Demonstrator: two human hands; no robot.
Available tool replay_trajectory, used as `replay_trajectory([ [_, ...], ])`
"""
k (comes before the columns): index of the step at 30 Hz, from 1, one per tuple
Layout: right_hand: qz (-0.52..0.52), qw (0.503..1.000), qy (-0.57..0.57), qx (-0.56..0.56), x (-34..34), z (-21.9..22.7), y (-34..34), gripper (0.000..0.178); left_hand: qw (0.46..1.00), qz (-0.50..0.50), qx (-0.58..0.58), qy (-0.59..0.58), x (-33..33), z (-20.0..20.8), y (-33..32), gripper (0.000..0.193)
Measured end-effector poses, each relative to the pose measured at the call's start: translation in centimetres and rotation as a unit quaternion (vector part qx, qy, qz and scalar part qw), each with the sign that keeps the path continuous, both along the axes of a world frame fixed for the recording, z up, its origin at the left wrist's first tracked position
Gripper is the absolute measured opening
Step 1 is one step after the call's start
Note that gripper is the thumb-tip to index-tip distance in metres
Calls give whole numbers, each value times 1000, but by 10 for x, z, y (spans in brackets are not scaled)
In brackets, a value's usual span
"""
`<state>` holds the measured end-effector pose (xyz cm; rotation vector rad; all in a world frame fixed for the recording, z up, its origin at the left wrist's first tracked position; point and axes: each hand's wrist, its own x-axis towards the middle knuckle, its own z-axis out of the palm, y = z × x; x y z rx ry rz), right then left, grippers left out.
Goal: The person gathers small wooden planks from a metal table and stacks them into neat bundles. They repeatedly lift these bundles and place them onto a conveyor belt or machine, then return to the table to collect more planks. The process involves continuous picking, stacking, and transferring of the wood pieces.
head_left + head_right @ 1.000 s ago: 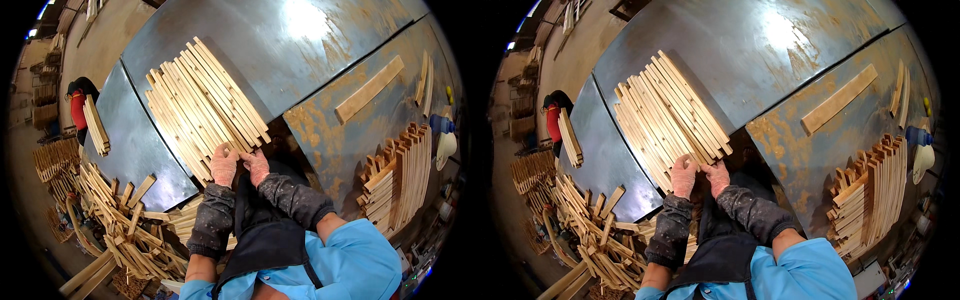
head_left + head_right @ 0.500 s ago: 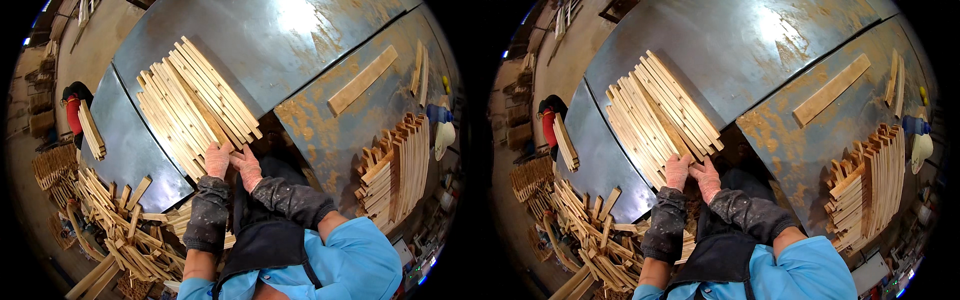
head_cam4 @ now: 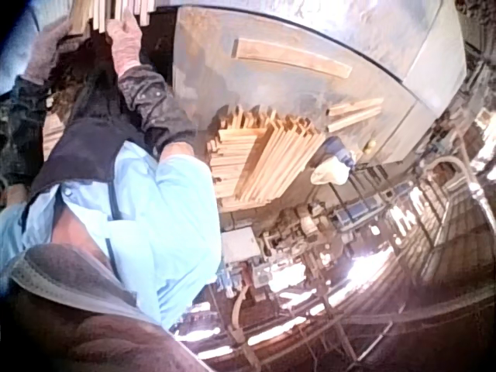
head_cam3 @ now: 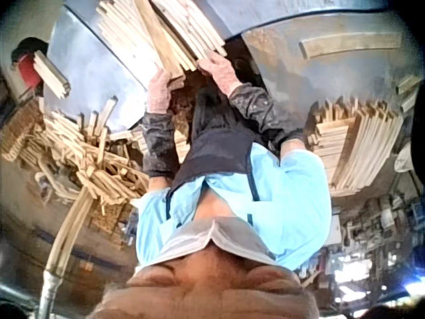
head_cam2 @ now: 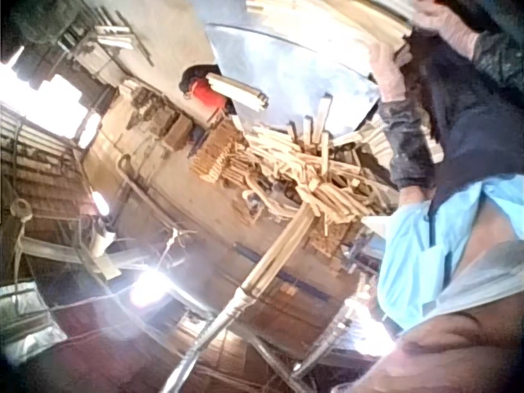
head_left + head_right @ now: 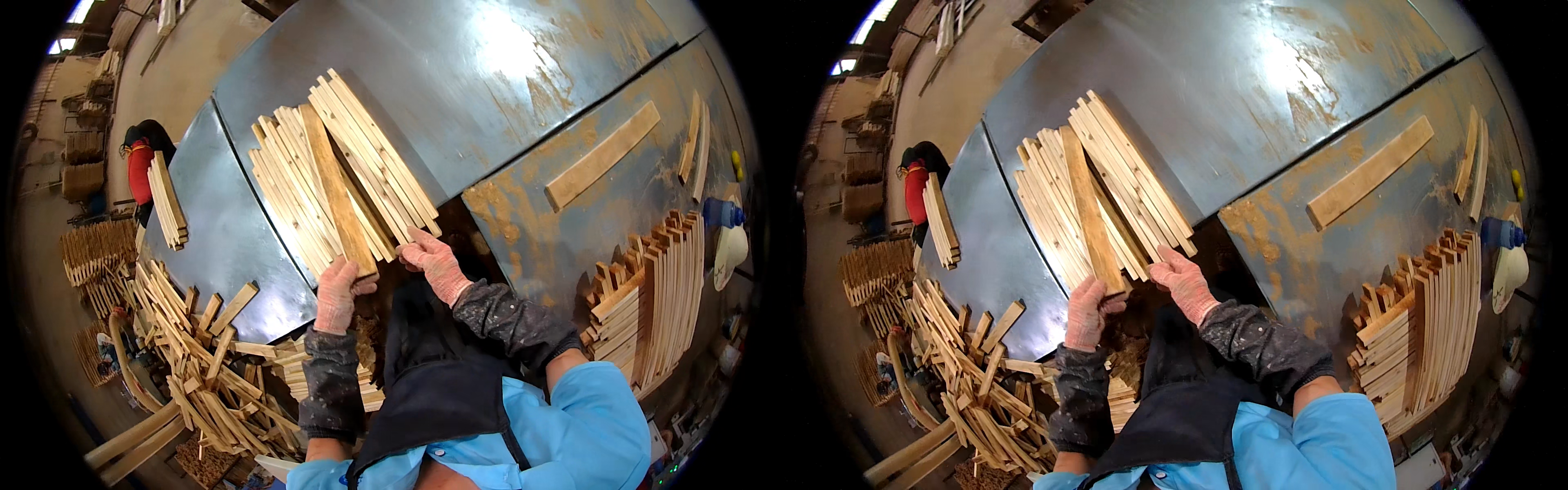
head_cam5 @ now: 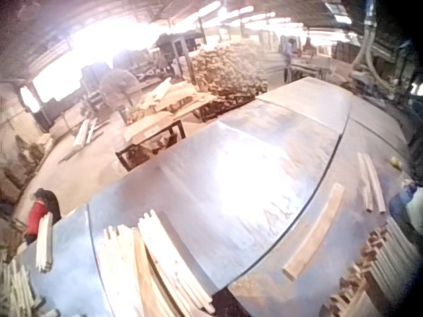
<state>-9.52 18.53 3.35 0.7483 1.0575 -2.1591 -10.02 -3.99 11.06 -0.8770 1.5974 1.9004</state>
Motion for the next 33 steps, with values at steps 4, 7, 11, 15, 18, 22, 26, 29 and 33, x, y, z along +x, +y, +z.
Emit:
replay_trajectory([
  [4,89,994,58,20,-28,6,-26,77,998,39,39,12,28,10,15,45],
  [7,204,957,172,118,-45,13,-43,86,996,56,69,5,55,8,34,35],
  [11,249,918,176,254,-54,29,-61,105,998,-4,-49,26,79,-2,57,26],
  [15,230,898,167,336,-55,47,-69,116,938,-144,-301,92,87,-7,71,35],
  [18,135,938,153,279,-63,46,-54,100,930,-203,-284,118,77,-16,74,41],
  [22,161,916,138,341,-67,29,-12,87,969,-189,-24,155,52,-29,59,47],
  [26,139,852,200,463,-31,37,41,70,992,-112,-54,27,31,-41,17,54],
  [29,99,754,212,614,36,68,124,52,982,-185,-14,35,18,-62,7,55],
  [33,71,553,209,803,177,115,236,47,960,-280,12,22,7,-87,27,52],
])
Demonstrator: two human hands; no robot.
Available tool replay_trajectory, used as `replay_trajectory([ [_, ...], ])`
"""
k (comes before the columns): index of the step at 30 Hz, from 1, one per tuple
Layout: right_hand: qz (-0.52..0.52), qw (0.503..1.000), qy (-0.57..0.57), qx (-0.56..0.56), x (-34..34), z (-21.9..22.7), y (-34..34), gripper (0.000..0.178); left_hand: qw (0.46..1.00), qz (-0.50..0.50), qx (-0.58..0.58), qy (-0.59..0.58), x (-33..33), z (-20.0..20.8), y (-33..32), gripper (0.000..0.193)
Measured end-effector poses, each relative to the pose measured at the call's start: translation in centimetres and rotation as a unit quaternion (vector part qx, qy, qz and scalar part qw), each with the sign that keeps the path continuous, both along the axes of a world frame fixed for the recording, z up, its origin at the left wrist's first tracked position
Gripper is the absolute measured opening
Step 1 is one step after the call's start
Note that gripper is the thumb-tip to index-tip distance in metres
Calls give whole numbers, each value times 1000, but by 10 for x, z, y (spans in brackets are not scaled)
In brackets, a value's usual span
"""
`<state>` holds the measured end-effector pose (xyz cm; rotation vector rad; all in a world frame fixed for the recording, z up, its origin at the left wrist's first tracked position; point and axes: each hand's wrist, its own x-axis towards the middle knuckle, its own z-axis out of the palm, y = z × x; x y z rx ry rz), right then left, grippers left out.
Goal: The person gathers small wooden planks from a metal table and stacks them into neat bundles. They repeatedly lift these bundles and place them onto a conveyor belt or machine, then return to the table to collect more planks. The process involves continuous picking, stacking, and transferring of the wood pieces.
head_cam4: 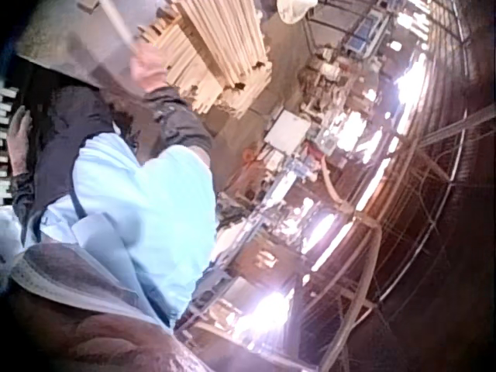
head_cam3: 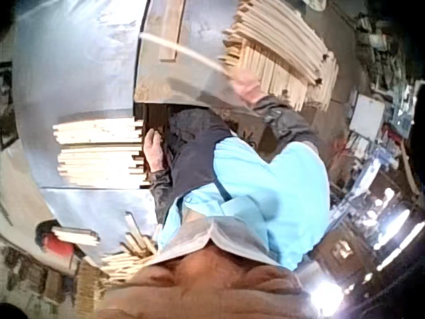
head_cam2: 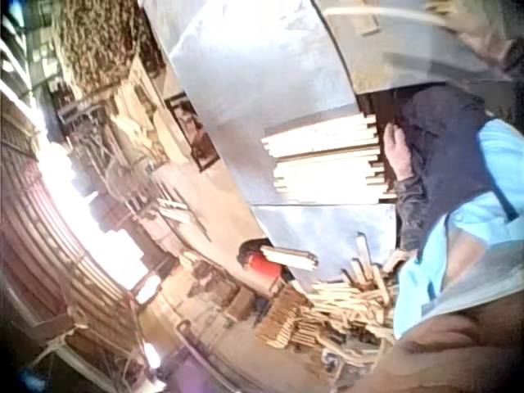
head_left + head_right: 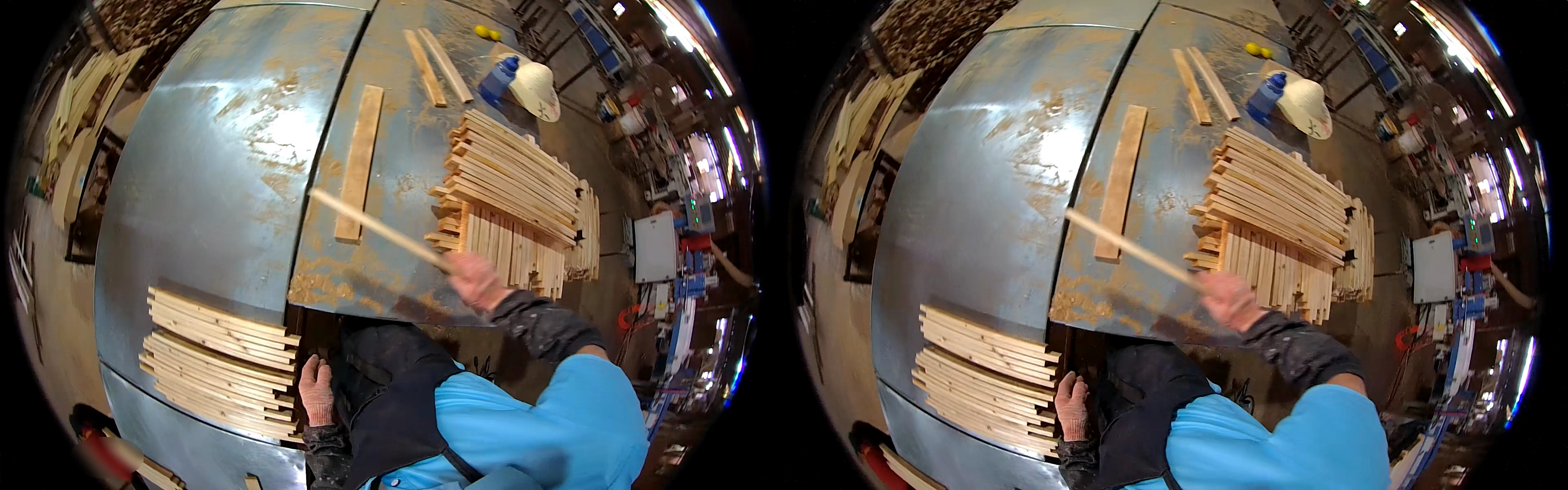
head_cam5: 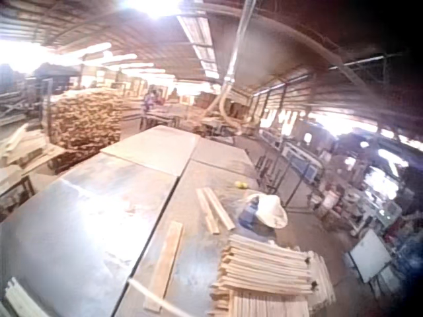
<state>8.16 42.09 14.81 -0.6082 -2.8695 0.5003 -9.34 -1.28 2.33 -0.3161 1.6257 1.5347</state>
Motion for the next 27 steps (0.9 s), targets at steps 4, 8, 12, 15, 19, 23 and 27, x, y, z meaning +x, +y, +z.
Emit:
replay_trajectory([
  [4,-151,964,-167,139,134,43,77,45,997,-73,4,23,-12,2,35,50],
  [8,-362,862,-318,156,213,63,117,52,993,-115,20,8,-13,7,69,52],
  [12,-433,812,-365,144,214,37,156,50,986,-161,18,24,-5,8,79,52],
  [15,-506,725,-447,135,196,24,182,55,977,-207,-4,56,2,13,72,52],
  [19,-527,730,-410,144,173,28,187,80,966,-239,-37,94,2,29,56,54],
  [23,-552,784,-277,66,156,37,172,90,949,-267,-109,124,-4,48,44,60],
  [27,-512,834,-201,52,145,28,179,79,960,-228,-125,101,-3,60,34,60],
])
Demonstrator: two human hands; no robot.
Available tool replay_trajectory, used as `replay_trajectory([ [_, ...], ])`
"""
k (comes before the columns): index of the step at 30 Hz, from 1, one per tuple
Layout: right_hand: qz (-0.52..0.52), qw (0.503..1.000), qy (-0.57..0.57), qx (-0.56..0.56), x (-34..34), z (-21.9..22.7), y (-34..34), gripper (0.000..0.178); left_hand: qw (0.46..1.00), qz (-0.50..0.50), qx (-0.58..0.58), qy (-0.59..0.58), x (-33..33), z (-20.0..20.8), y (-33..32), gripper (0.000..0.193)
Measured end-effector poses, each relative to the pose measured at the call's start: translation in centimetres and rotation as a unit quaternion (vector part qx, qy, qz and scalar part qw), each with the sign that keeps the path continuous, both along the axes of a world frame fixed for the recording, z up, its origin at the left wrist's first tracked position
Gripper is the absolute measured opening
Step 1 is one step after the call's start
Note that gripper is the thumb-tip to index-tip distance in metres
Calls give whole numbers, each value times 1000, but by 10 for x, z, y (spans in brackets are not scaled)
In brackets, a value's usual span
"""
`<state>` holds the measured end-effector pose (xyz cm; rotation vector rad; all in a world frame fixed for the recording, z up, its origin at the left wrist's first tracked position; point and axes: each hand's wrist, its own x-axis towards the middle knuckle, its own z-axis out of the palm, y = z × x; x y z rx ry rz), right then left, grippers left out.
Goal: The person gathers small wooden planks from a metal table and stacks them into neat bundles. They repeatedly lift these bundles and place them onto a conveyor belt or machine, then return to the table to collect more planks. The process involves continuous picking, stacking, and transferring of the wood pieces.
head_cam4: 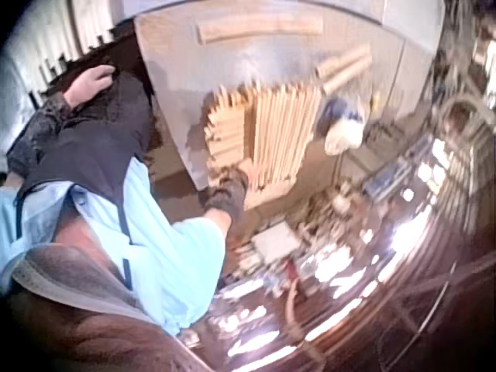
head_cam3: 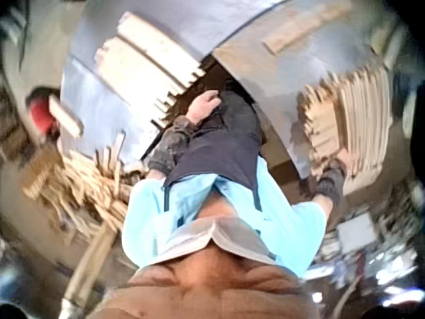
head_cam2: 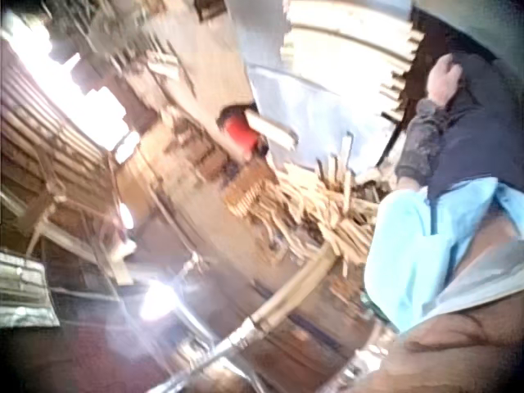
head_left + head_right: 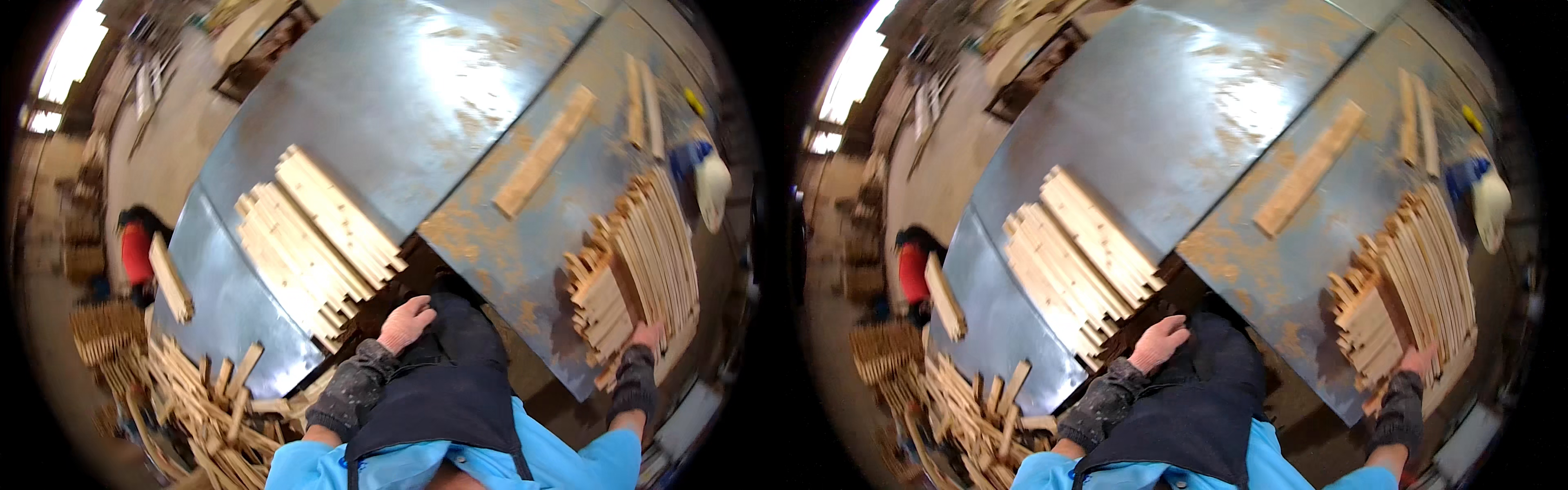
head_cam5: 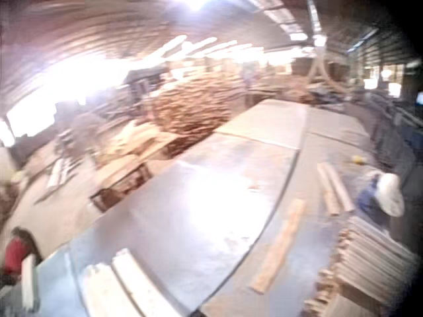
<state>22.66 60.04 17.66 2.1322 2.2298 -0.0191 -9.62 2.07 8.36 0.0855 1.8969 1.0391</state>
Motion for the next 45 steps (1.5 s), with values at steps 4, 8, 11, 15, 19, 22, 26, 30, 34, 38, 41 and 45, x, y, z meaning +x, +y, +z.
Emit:
replay_trajectory([
  [4,-126,991,26,-37,-11,-2,4,80,991,117,36,-48,1,-7,-21,60],
  [8,-62,992,110,20,-75,-14,-59,76,920,382,78,48,0,-27,-77,55],
  [11,148,902,360,-186,-170,-37,-162,69,802,566,-15,187,-16,-54,-148,65],
  [15,326,811,240,-423,-342,-75,-296,69,809,515,-201,199,-41,-84,-266,81],
  [19,539,717,222,-383,-507,-155,-402,75,871,340,-321,152,-66,-133,-339,90],
  [22,631,689,185,-305,-584,-215,-456,77,881,281,-347,157,-78,-163,-359,93],
  [26,670,668,136,-293,-601,-263,-534,78,883,259,-354,169,-94,-174,-359,100],
  [30,552,680,197,-440,-584,-256,-582,79,891,325,-286,140,-109,-151,-351,101],
  [34,385,670,261,-580,-598,-232,-600,80,850,517,-80,62,-117,-130,-341,104],
  [38,280,629,293,-664,-614,-208,-611,79,756,636,156,18,-117,-120,-344,99],
  [41,227,600,242,-728,-618,-201,-616,75,739,635,224,-13,-112,-117,-348,93],
  [45,243,557,183,-773,-616,-220,-620,76,685,664,298,-12,-101,-127,-348,94],
])
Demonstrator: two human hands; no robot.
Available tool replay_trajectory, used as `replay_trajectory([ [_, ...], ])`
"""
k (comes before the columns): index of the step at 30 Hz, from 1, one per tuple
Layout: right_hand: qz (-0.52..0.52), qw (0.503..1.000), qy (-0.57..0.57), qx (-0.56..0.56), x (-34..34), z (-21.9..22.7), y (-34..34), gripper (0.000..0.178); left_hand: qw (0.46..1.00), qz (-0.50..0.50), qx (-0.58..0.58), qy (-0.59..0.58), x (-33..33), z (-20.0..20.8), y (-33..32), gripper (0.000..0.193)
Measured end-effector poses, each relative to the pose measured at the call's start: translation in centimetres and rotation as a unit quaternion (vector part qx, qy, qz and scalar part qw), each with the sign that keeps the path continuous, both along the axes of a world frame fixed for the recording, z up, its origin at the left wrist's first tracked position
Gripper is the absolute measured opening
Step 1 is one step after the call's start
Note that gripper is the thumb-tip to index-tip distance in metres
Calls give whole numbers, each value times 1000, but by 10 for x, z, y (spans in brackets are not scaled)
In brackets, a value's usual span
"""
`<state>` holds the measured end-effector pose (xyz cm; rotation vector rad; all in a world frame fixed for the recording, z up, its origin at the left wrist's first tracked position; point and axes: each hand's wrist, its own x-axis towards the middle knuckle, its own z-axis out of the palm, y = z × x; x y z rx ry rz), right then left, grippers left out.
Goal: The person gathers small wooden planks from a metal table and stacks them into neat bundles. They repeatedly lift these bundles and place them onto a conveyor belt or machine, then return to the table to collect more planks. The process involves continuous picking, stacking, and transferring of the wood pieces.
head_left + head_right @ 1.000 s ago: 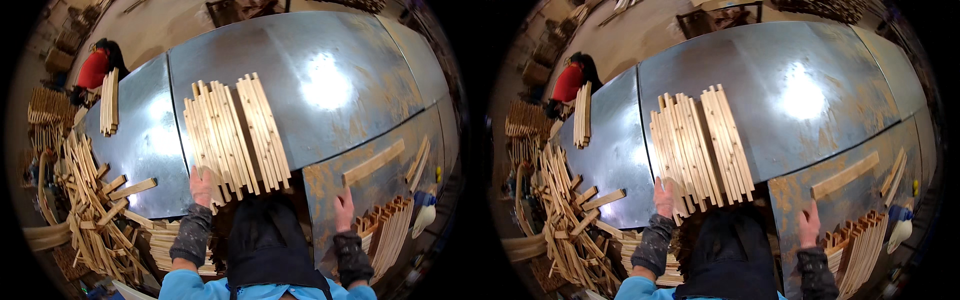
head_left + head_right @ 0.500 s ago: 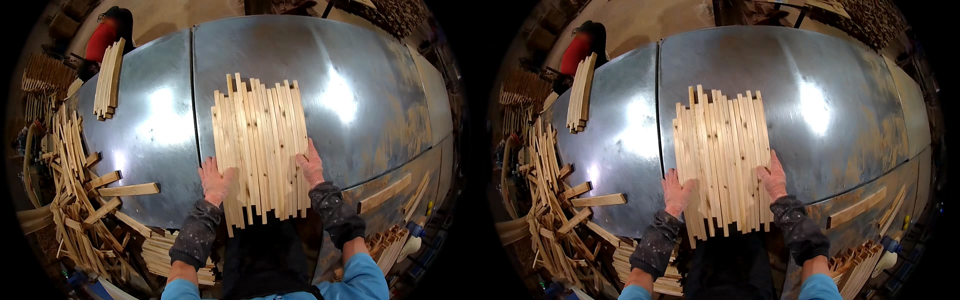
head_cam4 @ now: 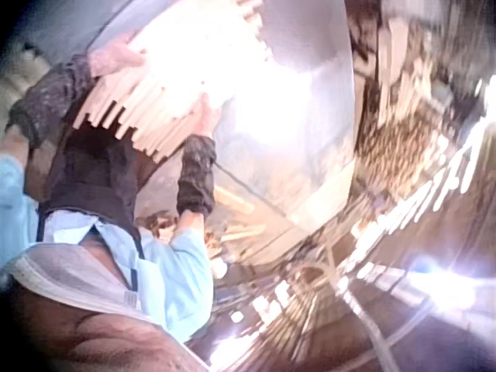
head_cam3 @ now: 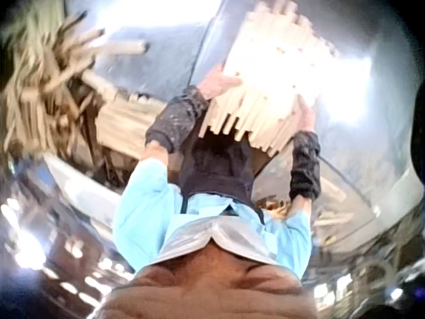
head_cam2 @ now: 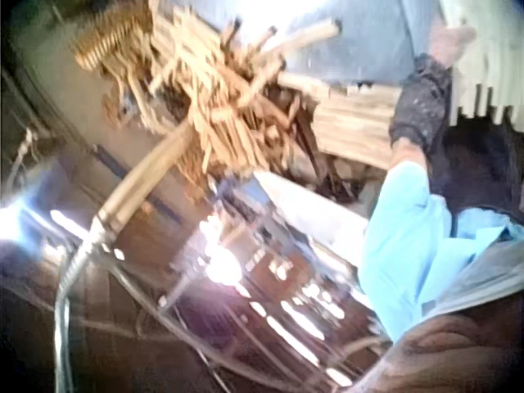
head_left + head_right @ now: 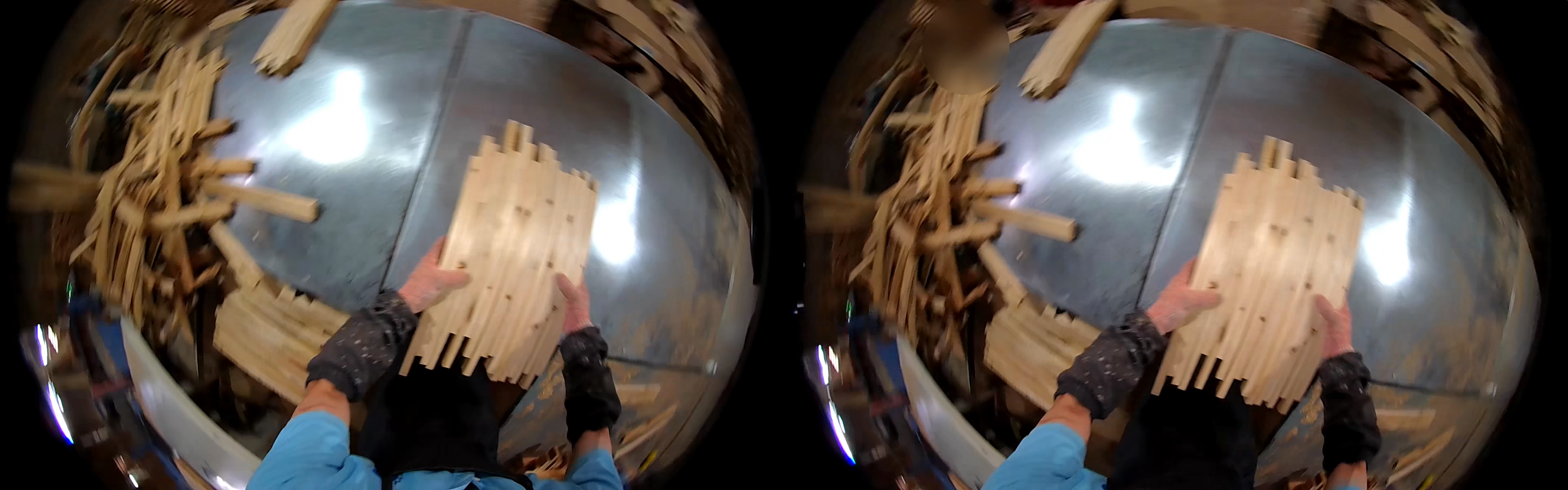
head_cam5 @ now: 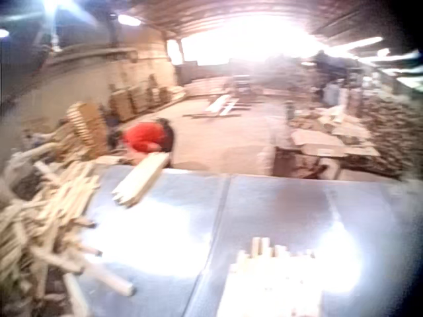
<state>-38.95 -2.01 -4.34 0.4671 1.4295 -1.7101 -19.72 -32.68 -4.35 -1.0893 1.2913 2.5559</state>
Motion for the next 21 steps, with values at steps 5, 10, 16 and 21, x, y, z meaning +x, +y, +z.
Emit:
replay_trajectory([
  [5,73,993,38,82,3,-38,-15,77,998,43,-47,-9,28,-11,4,97],
  [10,128,990,56,-28,-7,-31,-23,76,988,101,-118,-13,52,37,28,97],
  [16,150,972,116,-140,4,30,-15,69,968,131,-212,12,109,129,75,104],
  [21,237,914,194,-267,34,162,-2,67,921,260,-286,52,178,232,178,108],
])
